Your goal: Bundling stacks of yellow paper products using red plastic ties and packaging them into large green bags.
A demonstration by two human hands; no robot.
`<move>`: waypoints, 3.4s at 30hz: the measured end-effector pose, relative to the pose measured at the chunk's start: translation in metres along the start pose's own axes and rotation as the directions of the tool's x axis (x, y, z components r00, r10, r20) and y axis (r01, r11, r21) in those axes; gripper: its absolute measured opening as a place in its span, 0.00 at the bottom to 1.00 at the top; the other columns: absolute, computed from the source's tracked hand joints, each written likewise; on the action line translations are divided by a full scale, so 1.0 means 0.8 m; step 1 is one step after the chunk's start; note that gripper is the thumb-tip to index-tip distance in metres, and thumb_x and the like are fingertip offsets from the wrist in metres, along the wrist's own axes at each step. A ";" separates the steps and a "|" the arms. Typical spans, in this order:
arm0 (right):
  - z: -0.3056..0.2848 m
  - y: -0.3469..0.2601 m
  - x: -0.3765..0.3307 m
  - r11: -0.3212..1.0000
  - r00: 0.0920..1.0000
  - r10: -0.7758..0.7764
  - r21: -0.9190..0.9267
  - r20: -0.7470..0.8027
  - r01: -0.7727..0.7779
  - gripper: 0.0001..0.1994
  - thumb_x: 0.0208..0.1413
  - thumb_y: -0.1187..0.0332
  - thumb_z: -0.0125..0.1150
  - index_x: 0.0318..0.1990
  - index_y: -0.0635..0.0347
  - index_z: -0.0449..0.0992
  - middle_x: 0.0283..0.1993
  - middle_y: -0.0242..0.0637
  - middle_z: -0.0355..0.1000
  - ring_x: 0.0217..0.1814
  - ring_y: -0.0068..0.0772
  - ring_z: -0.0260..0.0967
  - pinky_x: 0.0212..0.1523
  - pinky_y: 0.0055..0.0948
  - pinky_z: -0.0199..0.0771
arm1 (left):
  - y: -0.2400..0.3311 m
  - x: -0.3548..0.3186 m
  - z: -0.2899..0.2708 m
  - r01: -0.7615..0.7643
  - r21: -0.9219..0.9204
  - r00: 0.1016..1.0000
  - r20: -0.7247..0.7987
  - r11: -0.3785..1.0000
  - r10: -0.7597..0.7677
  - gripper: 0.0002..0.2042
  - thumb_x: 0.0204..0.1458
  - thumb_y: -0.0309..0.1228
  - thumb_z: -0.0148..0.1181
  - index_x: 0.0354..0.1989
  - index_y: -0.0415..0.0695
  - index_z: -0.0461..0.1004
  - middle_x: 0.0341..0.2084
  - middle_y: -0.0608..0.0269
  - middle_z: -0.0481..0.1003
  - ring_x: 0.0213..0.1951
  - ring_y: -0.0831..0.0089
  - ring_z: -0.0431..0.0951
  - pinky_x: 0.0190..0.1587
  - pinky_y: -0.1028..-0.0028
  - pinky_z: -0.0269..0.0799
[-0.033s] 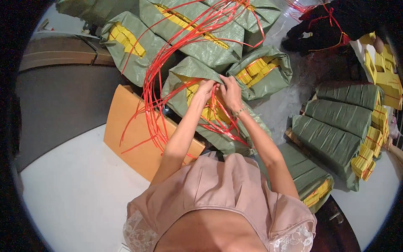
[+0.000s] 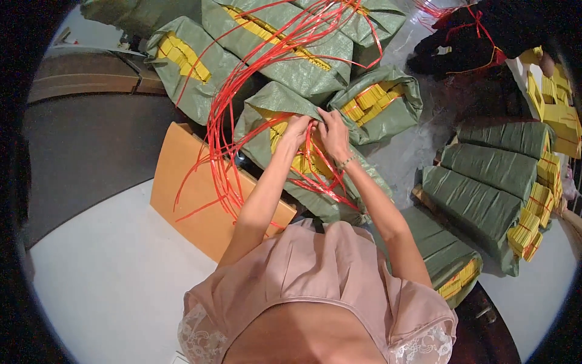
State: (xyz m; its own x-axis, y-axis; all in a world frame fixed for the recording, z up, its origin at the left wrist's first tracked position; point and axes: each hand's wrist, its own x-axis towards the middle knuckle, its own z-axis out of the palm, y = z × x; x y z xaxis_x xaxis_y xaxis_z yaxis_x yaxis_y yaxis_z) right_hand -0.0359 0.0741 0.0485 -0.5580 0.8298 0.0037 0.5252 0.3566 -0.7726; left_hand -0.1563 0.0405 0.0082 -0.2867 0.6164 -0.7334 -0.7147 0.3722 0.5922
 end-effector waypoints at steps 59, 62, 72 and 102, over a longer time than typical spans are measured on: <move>0.010 0.056 0.049 0.828 0.947 0.236 0.465 0.219 -0.314 0.10 0.52 0.66 0.55 0.36 0.66 0.74 0.25 0.28 0.71 0.24 0.15 0.65 0.27 0.18 0.66 | -0.018 0.012 0.033 -0.241 0.128 0.885 -0.378 0.962 0.271 0.22 0.41 0.21 0.62 0.47 0.33 0.64 0.41 0.55 0.71 0.40 0.66 0.71 0.43 0.70 0.67; 0.008 0.050 0.053 0.874 0.956 0.208 0.400 0.205 -0.276 0.10 0.51 0.66 0.55 0.35 0.65 0.75 0.26 0.30 0.72 0.25 0.16 0.66 0.27 0.19 0.66 | -0.029 0.025 0.022 -0.300 0.105 0.874 -0.368 0.948 0.317 0.21 0.43 0.21 0.61 0.47 0.33 0.64 0.41 0.56 0.70 0.40 0.66 0.71 0.43 0.70 0.67; -0.019 0.038 0.080 0.999 0.972 0.038 -0.013 0.233 -0.036 0.10 0.40 0.63 0.62 0.27 0.61 0.78 0.24 0.44 0.73 0.27 0.39 0.73 0.30 0.33 0.71 | -0.028 0.011 0.033 -0.351 0.173 0.852 -0.348 0.920 0.390 0.19 0.43 0.23 0.61 0.45 0.32 0.65 0.40 0.57 0.70 0.39 0.70 0.71 0.43 0.72 0.66; -0.005 0.054 0.075 0.614 0.811 0.275 0.555 0.516 -0.562 0.10 0.52 0.63 0.56 0.27 0.60 0.71 0.23 0.25 0.67 0.24 0.14 0.62 0.24 0.16 0.63 | -0.038 0.025 0.011 -0.354 0.095 0.882 -0.296 0.930 0.366 0.21 0.45 0.22 0.59 0.48 0.32 0.62 0.43 0.57 0.69 0.41 0.69 0.70 0.44 0.72 0.66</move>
State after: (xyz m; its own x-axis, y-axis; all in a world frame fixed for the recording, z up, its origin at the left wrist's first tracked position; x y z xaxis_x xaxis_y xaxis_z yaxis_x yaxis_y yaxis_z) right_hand -0.0444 0.1412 0.0180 -0.6396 0.5495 -0.5375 0.2794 -0.4853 -0.8285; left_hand -0.1350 0.0476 -0.0214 -0.7035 0.4744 -0.5291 -0.5027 0.1941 0.8424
